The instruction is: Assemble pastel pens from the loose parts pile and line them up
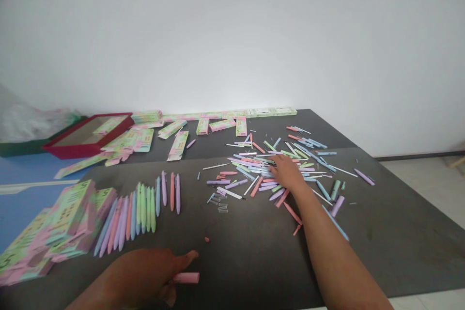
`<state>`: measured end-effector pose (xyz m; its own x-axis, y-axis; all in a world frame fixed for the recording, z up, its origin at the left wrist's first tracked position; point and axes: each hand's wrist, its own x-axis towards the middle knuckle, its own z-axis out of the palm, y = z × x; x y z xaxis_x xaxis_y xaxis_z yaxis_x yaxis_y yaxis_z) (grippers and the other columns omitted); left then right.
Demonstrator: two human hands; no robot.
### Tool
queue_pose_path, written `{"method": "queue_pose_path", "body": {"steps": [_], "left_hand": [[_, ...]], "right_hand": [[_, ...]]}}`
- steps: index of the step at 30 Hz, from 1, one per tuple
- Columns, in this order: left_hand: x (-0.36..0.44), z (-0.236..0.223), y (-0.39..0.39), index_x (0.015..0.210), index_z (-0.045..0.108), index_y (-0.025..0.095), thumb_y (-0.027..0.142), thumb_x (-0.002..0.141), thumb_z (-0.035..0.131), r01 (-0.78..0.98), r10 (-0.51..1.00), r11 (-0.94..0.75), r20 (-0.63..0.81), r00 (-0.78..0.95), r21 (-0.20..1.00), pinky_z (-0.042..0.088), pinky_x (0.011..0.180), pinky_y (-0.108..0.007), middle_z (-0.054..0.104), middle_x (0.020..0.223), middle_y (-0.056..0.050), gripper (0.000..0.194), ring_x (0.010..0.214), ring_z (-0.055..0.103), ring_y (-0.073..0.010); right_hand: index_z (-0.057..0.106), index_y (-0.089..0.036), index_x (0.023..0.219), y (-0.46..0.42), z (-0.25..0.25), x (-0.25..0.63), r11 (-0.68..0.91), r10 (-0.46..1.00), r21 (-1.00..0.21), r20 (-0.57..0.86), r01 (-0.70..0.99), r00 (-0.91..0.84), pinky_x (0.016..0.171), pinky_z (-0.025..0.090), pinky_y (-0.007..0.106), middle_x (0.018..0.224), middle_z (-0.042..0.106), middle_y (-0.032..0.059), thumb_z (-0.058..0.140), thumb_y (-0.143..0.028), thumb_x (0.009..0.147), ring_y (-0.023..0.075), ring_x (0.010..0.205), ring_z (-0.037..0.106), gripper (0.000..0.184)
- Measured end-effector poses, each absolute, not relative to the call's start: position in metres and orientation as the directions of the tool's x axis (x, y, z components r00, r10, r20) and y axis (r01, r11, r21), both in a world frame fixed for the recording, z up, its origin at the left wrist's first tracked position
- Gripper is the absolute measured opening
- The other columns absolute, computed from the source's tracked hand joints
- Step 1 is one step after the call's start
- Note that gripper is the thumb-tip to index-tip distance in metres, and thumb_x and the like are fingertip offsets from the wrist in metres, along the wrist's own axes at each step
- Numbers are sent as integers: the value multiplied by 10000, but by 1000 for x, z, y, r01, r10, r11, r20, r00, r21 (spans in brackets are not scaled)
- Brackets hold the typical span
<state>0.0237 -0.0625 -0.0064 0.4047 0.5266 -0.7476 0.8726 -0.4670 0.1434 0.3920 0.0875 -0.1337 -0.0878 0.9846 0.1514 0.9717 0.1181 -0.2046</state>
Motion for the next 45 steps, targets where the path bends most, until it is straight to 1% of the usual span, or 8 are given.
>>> {"method": "queue_pose_path", "body": {"steps": [5,12,15,19,22,27,38,45], "left_hand": [[23,-8,-63,1407,431,292,292,740,642,873,529,-465,-745,406,146,525,728,-454,723,1026,-155,700,939,671,-369],[24,-10,-63,1396,450,274,282,734,655,863,530,-477,-728,435,168,523,724,-450,721,1039,-163,693,943,669,-367],[26,-10,-64,1396,452,274,282,743,662,862,531,-481,-729,432,161,530,743,-460,718,1043,-171,686,950,668,-371],[27,-11,-64,1405,437,280,281,740,668,861,519,-484,-743,424,153,536,739,-480,714,1056,-169,704,958,662,-383],[25,-12,-65,1403,441,278,269,744,664,856,528,-488,-724,443,168,536,722,-495,717,1041,-175,696,937,666,-392],[24,-14,-66,1391,457,283,287,732,672,864,524,-476,-737,426,161,533,706,-499,720,1024,-177,694,925,667,-403],[28,-13,-66,1392,459,270,266,727,665,870,524,-465,-741,421,165,519,738,-514,712,1050,-181,697,952,656,-406],[29,-12,-67,1382,473,266,265,724,660,881,520,-439,-750,409,176,511,738,-522,707,1070,-185,683,969,647,-417]], "right_hand": [[519,-242,1312,86,-142,365,250,967,-213,103,945,-232,1022,331,431,1379,487,103,518,-306,882,256,1265,415,435],[642,-221,1084,83,-134,378,164,986,-180,64,970,-154,967,387,413,1311,536,94,492,-260,878,260,1198,482,258],[581,-195,1182,82,-131,372,127,989,-191,100,973,-109,953,399,423,1293,555,115,499,-259,870,267,1174,502,329],[425,-225,1376,83,-132,352,234,969,-178,120,956,-215,1041,311,495,1467,400,104,468,-322,903,278,1329,355,485],[382,-246,1412,83,-134,343,256,967,-147,52,955,-251,1051,277,557,1511,336,76,442,-353,914,295,1376,279,513],[402,-234,1400,84,-138,353,140,990,-122,-1,983,-141,1046,250,610,1512,329,89,423,-398,918,318,1379,276,510],[514,-237,1306,83,-137,369,188,980,-130,86,973,-178,1020,342,485,1431,437,104,458,-358,905,276,1303,391,422],[589,-216,1232,82,-135,376,142,984,-105,121,984,-129,989,374,473,1364,488,137,453,-293,906,287,1254,434,361]]}}
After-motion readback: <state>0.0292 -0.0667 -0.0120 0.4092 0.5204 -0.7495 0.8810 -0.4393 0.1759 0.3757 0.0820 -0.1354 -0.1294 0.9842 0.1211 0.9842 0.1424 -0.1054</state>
